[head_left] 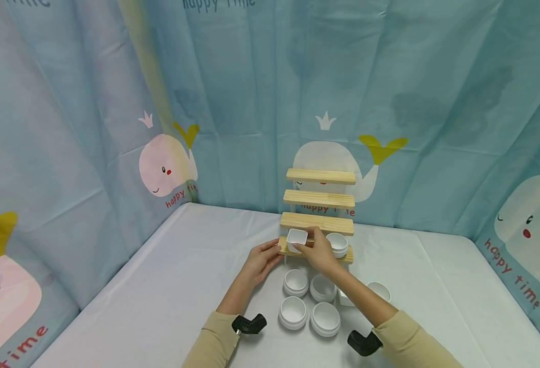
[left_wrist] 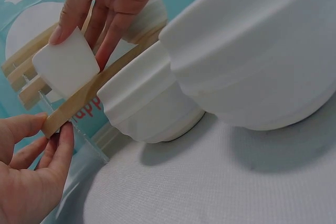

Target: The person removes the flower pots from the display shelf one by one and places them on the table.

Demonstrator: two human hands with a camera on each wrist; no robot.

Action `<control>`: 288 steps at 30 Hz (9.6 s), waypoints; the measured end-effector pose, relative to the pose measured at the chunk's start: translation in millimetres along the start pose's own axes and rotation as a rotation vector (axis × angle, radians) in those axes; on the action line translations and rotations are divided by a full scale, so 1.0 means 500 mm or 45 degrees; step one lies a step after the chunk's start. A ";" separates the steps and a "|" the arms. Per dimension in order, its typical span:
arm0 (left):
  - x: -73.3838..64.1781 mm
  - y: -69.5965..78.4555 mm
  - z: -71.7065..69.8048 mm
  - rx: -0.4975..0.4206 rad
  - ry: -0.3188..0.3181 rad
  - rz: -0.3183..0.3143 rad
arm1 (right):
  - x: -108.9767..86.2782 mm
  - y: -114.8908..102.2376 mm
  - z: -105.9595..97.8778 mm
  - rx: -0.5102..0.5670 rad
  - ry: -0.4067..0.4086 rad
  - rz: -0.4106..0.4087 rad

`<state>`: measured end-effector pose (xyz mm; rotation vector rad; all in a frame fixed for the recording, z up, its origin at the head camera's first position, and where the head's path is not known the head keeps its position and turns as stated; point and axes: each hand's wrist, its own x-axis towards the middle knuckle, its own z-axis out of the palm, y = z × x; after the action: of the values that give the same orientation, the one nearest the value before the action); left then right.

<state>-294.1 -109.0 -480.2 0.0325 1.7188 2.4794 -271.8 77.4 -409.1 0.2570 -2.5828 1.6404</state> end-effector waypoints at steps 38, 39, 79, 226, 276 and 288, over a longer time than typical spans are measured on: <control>-0.003 0.003 0.003 0.001 0.006 -0.008 | -0.080 0.003 -0.030 0.112 -0.088 -0.091; -0.003 0.003 0.003 0.002 0.005 -0.007 | -0.083 0.003 -0.031 0.113 -0.091 -0.096; -0.001 -0.002 0.001 -0.010 0.009 -0.011 | -0.183 0.027 -0.097 0.094 -0.131 -0.066; 0.000 -0.005 -0.001 -0.007 0.004 -0.010 | -0.245 0.101 -0.269 0.015 -0.226 0.096; 0.001 -0.004 -0.001 0.008 -0.014 0.003 | -0.117 0.084 -0.242 -0.005 -0.173 0.046; 0.001 -0.004 -0.001 -0.006 -0.003 -0.011 | -0.083 0.071 -0.223 -0.036 -0.140 0.072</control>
<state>-294.2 -108.9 -482.3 0.0271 1.7089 2.4760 -240.7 197.2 -399.1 0.2824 -2.7156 1.6517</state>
